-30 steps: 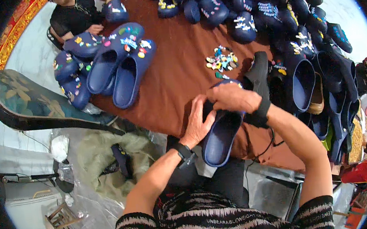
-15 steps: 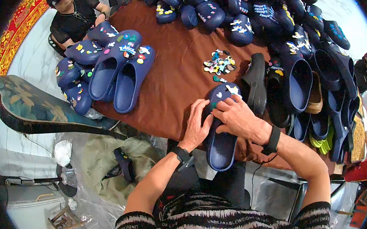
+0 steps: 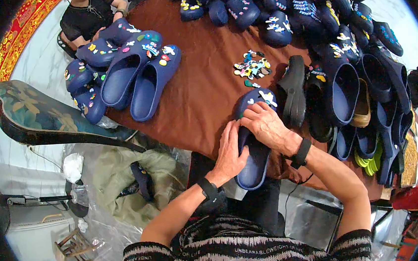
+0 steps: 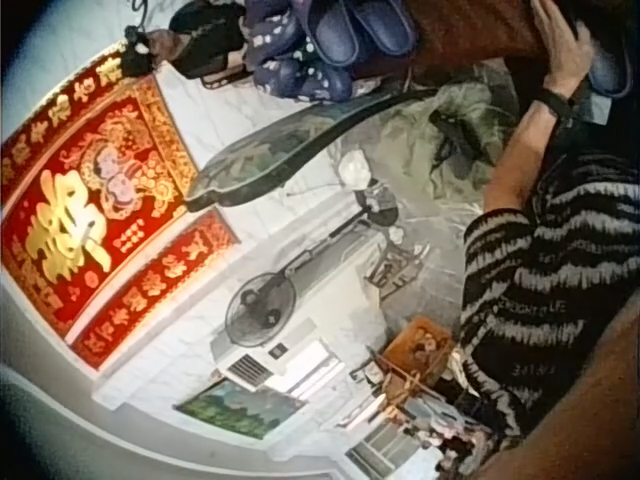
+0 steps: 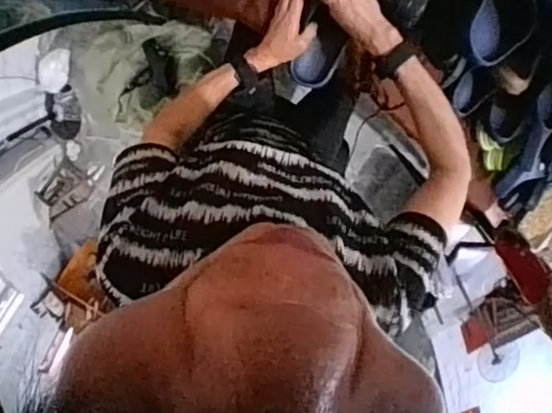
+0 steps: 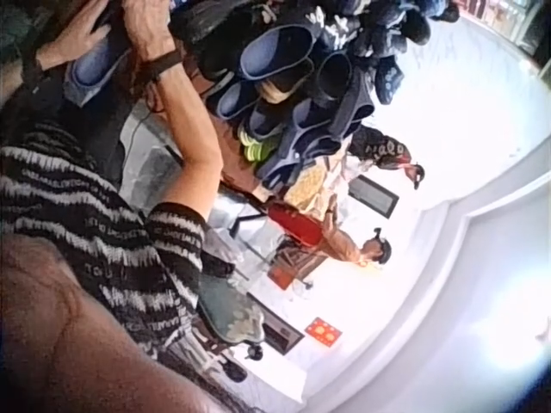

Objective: Applying decorative charms to the holes of clogs/shoes.

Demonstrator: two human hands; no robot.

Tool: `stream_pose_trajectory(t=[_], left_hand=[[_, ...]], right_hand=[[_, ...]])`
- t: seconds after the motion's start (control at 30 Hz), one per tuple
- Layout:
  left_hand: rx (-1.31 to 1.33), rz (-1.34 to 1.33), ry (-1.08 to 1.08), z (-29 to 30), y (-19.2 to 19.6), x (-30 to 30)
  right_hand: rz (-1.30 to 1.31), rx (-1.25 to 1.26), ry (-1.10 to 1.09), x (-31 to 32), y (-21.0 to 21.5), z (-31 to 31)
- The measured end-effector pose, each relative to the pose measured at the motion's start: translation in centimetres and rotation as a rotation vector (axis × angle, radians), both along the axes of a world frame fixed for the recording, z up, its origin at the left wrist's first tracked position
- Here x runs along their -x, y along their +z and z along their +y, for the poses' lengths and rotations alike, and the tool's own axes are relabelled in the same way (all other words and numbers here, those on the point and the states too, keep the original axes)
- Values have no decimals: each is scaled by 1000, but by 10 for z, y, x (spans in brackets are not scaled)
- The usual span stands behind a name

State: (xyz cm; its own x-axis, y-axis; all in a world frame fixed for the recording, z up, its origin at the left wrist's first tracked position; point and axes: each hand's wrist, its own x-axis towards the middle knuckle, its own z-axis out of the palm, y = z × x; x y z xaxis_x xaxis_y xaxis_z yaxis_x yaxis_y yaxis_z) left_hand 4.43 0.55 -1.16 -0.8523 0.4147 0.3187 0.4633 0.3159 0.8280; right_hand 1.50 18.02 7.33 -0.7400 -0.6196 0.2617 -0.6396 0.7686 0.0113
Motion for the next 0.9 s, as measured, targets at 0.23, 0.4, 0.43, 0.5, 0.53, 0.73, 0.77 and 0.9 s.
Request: stream_pose_trajectory(t=[0.23,0.4,0.43,0.5,0.53,0.73,0.77,0.9], left_hand=[[-40,-10,-20,-2,1,4],[-59,-24,11,-2,8,6],[-62,-25,7,-2,9,7],[-58,-16,1,-3,8,6],[-60,-18,-2,-3,9,6],[-85,-69,18,-2,11,5],[-82,-76,2,-2,11,5],[-45,-27,18,-2,5,5]], right_hand=[[-15,122,39,0,-10,4],[-113,252,-106,-8,-6,9],[-150,308,-93,-7,-4,11],[-246,302,-104,-7,3,16],[-338,297,-109,-5,5,19],[-421,247,-37,9,15,27],[-458,249,-34,12,16,27],[-579,170,-182,22,32,8]])
